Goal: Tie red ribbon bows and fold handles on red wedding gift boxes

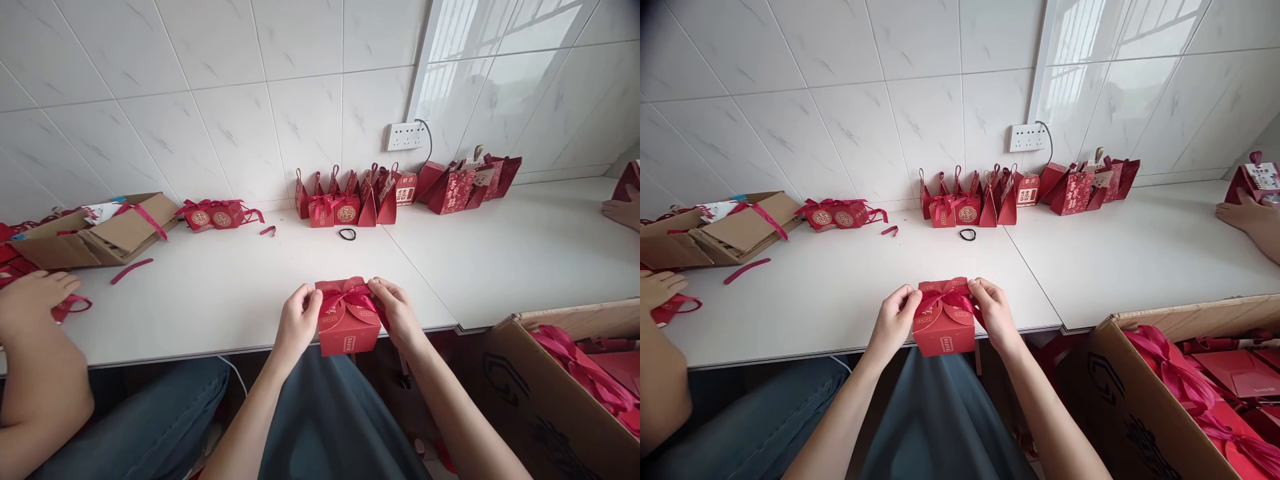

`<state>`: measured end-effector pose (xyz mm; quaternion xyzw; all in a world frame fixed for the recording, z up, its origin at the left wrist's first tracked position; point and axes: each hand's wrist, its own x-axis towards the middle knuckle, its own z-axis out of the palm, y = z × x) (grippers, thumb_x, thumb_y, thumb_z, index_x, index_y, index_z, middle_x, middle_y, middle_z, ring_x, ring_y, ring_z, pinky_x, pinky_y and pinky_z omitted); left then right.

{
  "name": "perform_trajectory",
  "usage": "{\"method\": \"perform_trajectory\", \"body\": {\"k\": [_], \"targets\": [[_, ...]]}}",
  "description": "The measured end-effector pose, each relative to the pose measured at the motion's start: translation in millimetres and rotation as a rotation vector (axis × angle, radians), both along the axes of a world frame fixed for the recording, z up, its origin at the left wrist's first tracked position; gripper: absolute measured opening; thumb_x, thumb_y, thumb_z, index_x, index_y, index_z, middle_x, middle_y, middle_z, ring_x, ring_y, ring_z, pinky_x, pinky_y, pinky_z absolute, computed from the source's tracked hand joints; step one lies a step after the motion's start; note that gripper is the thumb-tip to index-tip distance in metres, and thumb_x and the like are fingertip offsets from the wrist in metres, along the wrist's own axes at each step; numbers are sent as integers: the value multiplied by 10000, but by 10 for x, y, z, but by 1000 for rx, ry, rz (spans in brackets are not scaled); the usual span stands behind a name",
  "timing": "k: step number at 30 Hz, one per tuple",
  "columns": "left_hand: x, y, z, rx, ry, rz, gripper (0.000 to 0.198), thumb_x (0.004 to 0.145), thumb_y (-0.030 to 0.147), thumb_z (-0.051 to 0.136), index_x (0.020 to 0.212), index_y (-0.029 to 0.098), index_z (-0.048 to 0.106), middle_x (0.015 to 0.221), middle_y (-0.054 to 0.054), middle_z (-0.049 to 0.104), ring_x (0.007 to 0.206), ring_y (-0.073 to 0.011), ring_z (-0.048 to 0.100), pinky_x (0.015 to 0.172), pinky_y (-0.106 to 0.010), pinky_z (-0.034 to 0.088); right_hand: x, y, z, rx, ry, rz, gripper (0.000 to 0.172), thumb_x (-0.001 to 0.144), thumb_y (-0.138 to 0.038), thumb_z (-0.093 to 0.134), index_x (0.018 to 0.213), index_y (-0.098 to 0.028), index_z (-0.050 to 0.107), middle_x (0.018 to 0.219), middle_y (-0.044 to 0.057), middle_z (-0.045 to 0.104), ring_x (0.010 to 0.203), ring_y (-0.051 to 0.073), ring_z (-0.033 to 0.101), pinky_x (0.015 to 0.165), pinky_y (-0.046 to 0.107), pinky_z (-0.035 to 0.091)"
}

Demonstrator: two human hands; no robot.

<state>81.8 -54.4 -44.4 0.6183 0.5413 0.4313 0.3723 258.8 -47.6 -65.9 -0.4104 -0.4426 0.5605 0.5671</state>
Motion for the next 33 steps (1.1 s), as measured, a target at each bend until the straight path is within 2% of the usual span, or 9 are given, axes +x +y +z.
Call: {"method": "perform_trajectory", "body": {"k": [3, 7, 11, 15, 21, 23, 26, 29, 33], "targets": [[-21, 16, 14, -27, -60, -43, 345, 825, 366, 462, 584, 193, 286, 551, 54, 265, 524, -88, 260, 495, -223, 227, 86, 6, 75, 38, -207, 2, 406, 781, -562, 564, 657, -188, 463, 620, -20, 450, 569, 117, 434, 561, 259, 357], [-56, 20, 74, -50, -136, -92, 361, 822, 366, 483, 577, 189, 287, 562, 52, 254, 523, -82, 238, 478, -220, 204, 47, -227, 327, 444, -654, -393, 320, 813, -485, 588, 939, -194, 546, 857, 55, 571, 836, 206, 550, 761, 354, 441], [-67, 18, 110, -46, -175, -122, 367, 812, 370, 508, 568, 190, 302, 553, 56, 239, 507, -81, 232, 453, -215, 204, -287, -514, 419, 965, -1067, -224, 236, 864, -351, 567, 1001, -160, 582, 981, 109, 616, 909, 232, 540, 794, 385, 440], [-81, 30, 109, 41, -118, -119, 357, 826, 368, 508, 583, 187, 320, 561, 55, 270, 522, -82, 263, 482, -212, 246, -543, -563, 241, 1021, -1370, -295, 263, 875, -202, 506, 1098, -79, 573, 981, 128, 623, 845, 234, 513, 782, 405, 414], [-83, 39, 89, 85, -17, -84, 302, 844, 361, 476, 617, 188, 378, 589, 46, 356, 560, -96, 362, 544, -216, 328, -463, -553, 90, 1114, -1206, -339, 218, 864, -12, 451, 902, -140, 623, 754, 42, 588, 677, 156, 433, 632, 300, 373], [-65, 30, 109, 103, -8, -76, 178, 830, 347, 494, 750, 188, 490, 715, 21, 476, 659, -116, 472, 618, -228, 400, -425, -568, 88, 1132, -1145, -331, 204, 860, -7, 473, 922, -133, 621, 778, 45, 605, 693, 150, 456, 628, 292, 381], [-34, 18, 181, 200, 141, -142, 186, 825, 354, 530, 939, 214, 577, 971, -29, 538, 917, -170, 538, 830, -295, 446, -413, -575, 85, 1164, -1120, -350, 149, 861, -36, 518, 932, -121, 617, 796, 54, 626, 728, 156, 510, 645, 301, 406], [-17, 33, 269, 255, 344, -248, 140, 820, 355, 566, 859, 241, 639, 1039, -27, 538, 1067, -206, 490, 970, -353, 394, -426, -565, 83, 1199, -1118, -381, 113, 861, -61, 540, 912, -126, 617, 774, 49, 636, 729, 157, 540, 641, 304, 419], [-1, 81, 317, 241, 402, -321, 90, 796, 309, 602, 769, 241, 654, 1040, -15, 553, 1057, -208, 502, 964, -360, 416, -425, -546, 84, 1221, -1079, -368, 101, 841, -59, 574, 908, -123, 613, 754, 43, 643, 713, 152, 560, 644, 304, 432]]}}
